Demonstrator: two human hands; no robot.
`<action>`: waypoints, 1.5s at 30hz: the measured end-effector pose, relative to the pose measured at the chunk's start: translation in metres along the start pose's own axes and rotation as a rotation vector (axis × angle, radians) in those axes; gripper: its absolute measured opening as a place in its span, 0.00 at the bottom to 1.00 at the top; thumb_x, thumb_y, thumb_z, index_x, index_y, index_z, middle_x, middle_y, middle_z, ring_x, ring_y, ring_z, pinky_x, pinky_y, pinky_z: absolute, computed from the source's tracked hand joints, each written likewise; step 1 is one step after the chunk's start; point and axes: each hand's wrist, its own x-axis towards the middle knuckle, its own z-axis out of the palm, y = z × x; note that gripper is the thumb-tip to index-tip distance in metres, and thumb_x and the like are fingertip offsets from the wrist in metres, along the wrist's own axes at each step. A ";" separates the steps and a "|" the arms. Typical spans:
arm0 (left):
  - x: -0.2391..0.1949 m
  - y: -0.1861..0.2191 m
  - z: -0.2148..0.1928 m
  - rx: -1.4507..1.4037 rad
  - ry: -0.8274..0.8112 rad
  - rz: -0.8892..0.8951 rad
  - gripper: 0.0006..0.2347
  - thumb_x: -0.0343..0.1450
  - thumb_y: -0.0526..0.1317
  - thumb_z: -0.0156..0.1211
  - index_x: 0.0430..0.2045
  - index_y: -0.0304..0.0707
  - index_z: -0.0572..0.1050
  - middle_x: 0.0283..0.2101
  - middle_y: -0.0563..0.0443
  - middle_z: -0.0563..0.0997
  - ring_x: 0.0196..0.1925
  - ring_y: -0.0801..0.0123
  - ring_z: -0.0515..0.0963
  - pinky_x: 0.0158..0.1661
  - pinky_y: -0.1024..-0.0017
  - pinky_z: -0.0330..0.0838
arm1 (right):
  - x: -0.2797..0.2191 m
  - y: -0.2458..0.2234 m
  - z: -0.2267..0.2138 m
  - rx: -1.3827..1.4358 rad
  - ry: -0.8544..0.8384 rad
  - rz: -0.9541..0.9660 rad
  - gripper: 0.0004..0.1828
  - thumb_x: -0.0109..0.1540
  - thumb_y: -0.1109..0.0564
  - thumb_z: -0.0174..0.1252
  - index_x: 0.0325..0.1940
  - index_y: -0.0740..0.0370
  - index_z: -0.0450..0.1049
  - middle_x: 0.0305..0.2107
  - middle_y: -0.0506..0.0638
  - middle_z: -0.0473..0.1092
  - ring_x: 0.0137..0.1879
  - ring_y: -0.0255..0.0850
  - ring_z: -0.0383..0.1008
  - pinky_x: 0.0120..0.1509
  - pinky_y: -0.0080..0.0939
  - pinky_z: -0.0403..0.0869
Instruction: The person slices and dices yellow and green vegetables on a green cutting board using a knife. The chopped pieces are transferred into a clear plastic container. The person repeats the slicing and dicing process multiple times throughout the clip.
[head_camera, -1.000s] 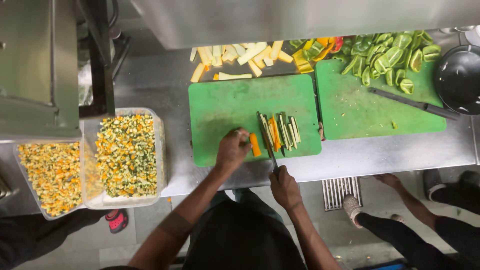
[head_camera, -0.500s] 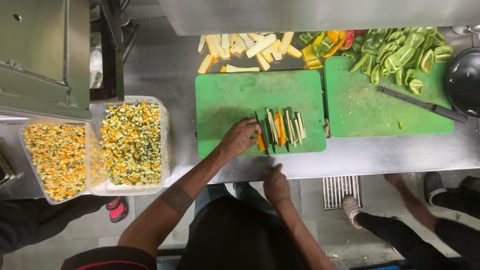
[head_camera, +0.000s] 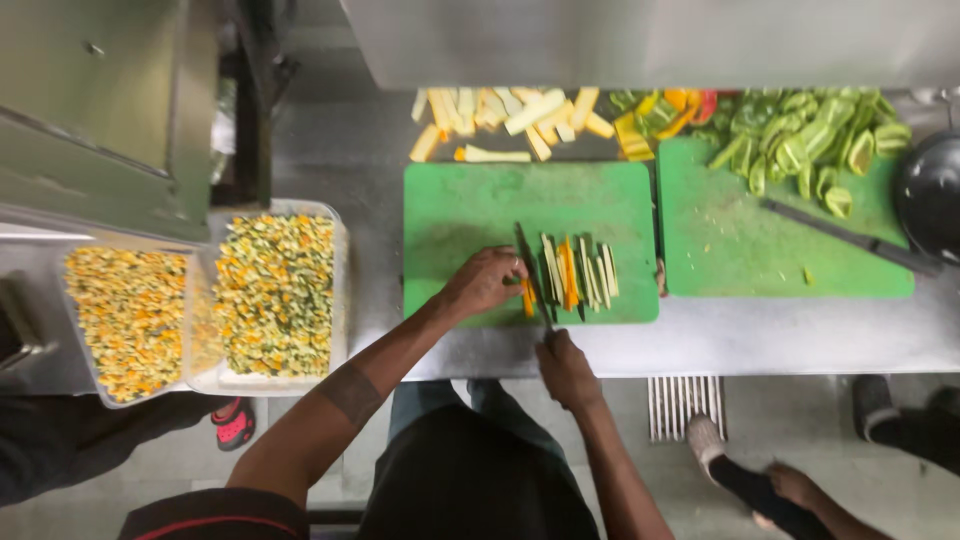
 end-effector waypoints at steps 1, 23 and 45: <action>0.006 -0.006 -0.008 0.059 0.137 -0.008 0.09 0.62 0.34 0.70 0.32 0.40 0.78 0.38 0.46 0.80 0.41 0.56 0.82 0.45 0.62 0.77 | -0.005 -0.006 -0.007 0.058 -0.012 0.031 0.18 0.67 0.46 0.51 0.43 0.65 0.65 0.19 0.61 0.70 0.19 0.49 0.69 0.21 0.51 0.68; 0.055 -0.044 -0.079 0.118 0.390 0.311 0.05 0.78 0.36 0.54 0.40 0.33 0.76 0.43 0.43 0.76 0.47 0.49 0.76 0.49 0.54 0.72 | 0.003 0.074 0.049 -0.011 0.274 -0.224 0.14 0.65 0.51 0.54 0.42 0.64 0.62 0.31 0.69 0.75 0.43 0.72 0.72 0.43 0.69 0.68; -0.017 0.036 -0.016 0.245 0.085 0.025 0.19 0.56 0.41 0.77 0.37 0.38 0.77 0.46 0.49 0.75 0.54 0.54 0.73 0.61 0.62 0.67 | -0.008 0.045 0.020 -0.372 0.153 -0.059 0.19 0.66 0.49 0.49 0.48 0.68 0.59 0.35 0.74 0.75 0.44 0.73 0.76 0.52 0.69 0.72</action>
